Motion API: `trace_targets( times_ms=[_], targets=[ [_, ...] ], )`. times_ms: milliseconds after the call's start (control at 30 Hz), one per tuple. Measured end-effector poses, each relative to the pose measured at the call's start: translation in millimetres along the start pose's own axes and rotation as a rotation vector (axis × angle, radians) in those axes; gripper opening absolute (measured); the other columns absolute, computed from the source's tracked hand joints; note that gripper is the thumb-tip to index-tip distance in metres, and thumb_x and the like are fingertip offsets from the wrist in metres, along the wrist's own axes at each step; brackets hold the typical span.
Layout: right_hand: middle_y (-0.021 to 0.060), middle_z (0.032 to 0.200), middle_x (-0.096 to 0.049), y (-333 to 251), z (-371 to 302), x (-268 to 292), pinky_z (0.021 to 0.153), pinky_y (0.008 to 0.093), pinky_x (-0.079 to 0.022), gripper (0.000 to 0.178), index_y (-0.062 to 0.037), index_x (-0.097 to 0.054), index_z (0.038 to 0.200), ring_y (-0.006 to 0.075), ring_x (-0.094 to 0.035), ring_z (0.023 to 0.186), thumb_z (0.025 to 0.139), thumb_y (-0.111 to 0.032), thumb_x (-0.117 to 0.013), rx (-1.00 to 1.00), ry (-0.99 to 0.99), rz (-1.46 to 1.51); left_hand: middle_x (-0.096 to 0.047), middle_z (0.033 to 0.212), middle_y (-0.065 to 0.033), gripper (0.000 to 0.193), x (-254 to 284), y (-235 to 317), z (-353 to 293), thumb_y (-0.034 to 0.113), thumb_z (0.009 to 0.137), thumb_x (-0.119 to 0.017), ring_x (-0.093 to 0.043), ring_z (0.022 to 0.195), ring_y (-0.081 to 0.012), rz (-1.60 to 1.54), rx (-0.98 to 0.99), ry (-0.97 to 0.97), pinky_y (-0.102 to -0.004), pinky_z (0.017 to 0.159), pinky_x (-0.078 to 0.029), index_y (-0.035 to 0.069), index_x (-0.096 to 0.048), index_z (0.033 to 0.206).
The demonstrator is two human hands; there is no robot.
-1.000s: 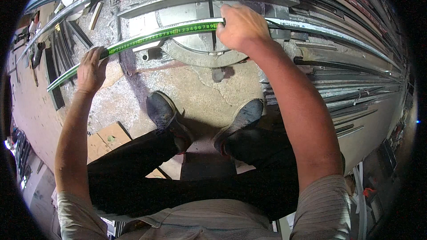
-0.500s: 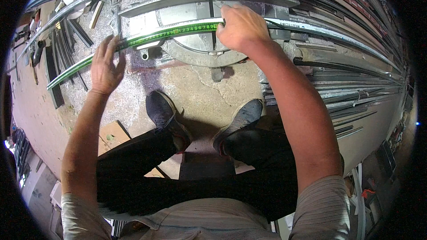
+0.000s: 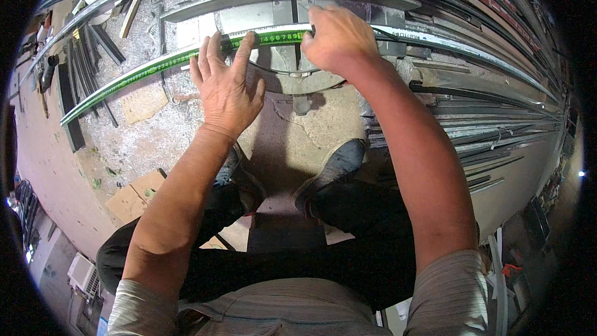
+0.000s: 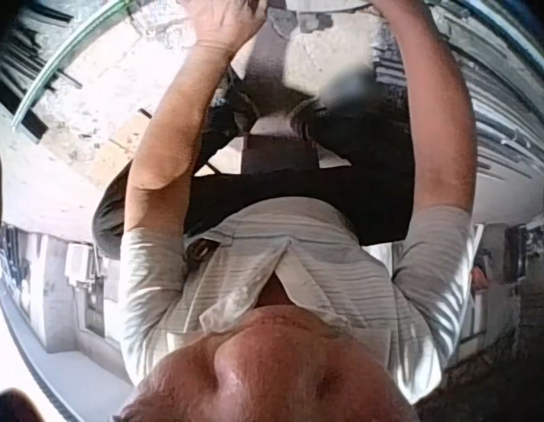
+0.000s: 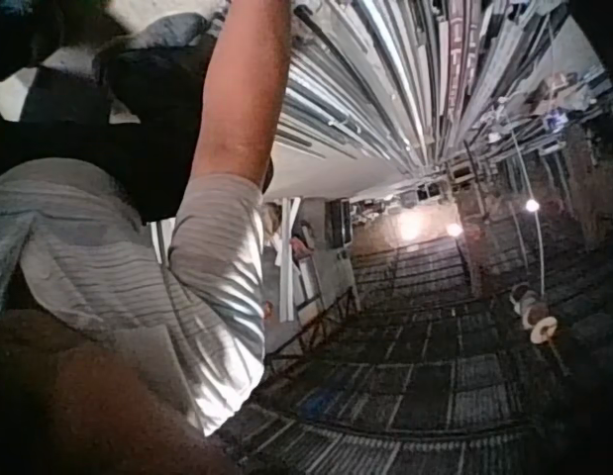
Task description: The person measures and marks metal profiles with a tape measure and marker, then uses a chop saw to cut the profiles to length. The person handles multiple profiles, aligns them on the saw, and operates the saw to make cuts.
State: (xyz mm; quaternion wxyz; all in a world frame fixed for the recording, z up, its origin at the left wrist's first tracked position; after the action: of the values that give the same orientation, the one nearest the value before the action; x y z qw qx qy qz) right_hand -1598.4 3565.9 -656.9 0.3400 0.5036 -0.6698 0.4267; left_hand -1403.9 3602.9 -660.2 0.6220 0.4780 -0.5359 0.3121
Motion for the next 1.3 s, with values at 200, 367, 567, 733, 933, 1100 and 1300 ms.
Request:
trace_targets(
  times_ms=[200, 367, 567, 733, 933, 1100, 1300],
  targets=[
    [0.0194, 0.117, -0.071, 3, -2, 0, 0.098, 0.0527, -0.055, 0.036, -0.0036, -0.069, 0.119, 0.0394, -0.069, 0.115, 0.096, -0.030, -0.072, 0.005, 0.038, 0.026, -0.029, 0.163, -0.0306, 0.093, -5, 6, -5, 0.029, 0.082, -0.083, -0.024, 0.156, -0.0515, -0.027, 0.040, 0.010, -0.0732, 0.123, -0.017, 0.035, -0.041, 0.165],
    [0.0188, 0.115, -0.071, 2, -1, 1, 0.097, 0.0529, -0.055, 0.035, -0.0034, -0.069, 0.116, 0.0390, -0.069, 0.114, 0.095, -0.030, -0.073, 0.003, 0.049, 0.030, -0.025, 0.165, -0.0310, 0.094, -10, 6, -7, 0.029, 0.082, -0.083, -0.021, 0.157, -0.0526, -0.046, 0.046, 0.008, -0.0744, 0.122, -0.018, 0.038, -0.040, 0.165],
    [0.0184, 0.115, -0.071, 3, -1, -2, 0.097, 0.0525, -0.055, 0.036, -0.0036, -0.069, 0.118, 0.0384, -0.069, 0.115, 0.095, -0.030, -0.072, 0.001, 0.042, 0.014, -0.023, 0.167, -0.0312, 0.095, -15, 6, -7, 0.030, 0.082, -0.083, -0.018, 0.158, -0.0541, -0.021, 0.060, 0.003, -0.0746, 0.121, -0.020, 0.040, -0.039, 0.165],
    [0.0184, 0.116, -0.071, 3, 0, -3, 0.098, 0.0519, -0.055, 0.036, -0.0037, -0.069, 0.119, 0.0380, -0.069, 0.116, 0.095, -0.030, -0.071, 0.007, 0.029, 0.017, -0.023, 0.166, -0.0315, 0.095, -16, 6, -6, 0.031, 0.081, -0.083, -0.019, 0.157, -0.0553, -0.013, 0.072, -0.018, -0.0746, 0.120, -0.023, 0.040, -0.039, 0.165],
    [0.0186, 0.119, -0.071, 4, 0, -2, 0.098, 0.0522, -0.055, 0.034, -0.0044, -0.070, 0.117, 0.0380, -0.069, 0.117, 0.095, -0.031, -0.070, 0.007, 0.026, 0.023, -0.023, 0.166, -0.0342, 0.097, -19, 9, -6, 0.031, 0.080, -0.084, -0.019, 0.157, -0.0579, -0.006, 0.080, -0.025, -0.0744, 0.118, -0.026, 0.039, -0.038, 0.166],
    [0.0177, 0.123, -0.071, 7, -3, 4, 0.101, 0.0504, -0.054, 0.040, -0.0066, -0.071, 0.119, 0.0378, -0.067, 0.121, 0.095, -0.038, -0.072, -0.012, 0.036, 0.025, -0.023, 0.167, -0.0369, 0.100, -20, 9, -6, 0.030, 0.081, -0.085, -0.016, 0.158, -0.0593, -0.017, 0.059, -0.013, -0.0711, 0.120, -0.027, 0.040, -0.035, 0.167],
    [0.0182, 0.133, -0.067, 18, -23, 10, 0.107, 0.0472, -0.052, 0.057, -0.0070, -0.070, 0.128, 0.0359, -0.064, 0.128, 0.095, -0.054, -0.074, -0.037, 0.217, 0.073, -0.023, 0.167, -0.0367, 0.099, -21, 10, -5, 0.030, 0.081, -0.086, -0.016, 0.158, -0.0594, 0.000, 0.052, -0.008, -0.0669, 0.123, -0.026, 0.040, -0.037, 0.166]
  ],
)
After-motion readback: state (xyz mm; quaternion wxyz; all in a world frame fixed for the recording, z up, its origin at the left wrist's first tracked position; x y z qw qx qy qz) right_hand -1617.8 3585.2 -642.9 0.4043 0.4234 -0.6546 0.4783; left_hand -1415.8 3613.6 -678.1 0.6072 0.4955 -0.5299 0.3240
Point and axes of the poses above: each hand's wrist, its own z-axis towards the middle knuckle, its own x-axis out of the back of the hand, y = z × x, the point moved 10 cm from there along z, towards the middle knuckle
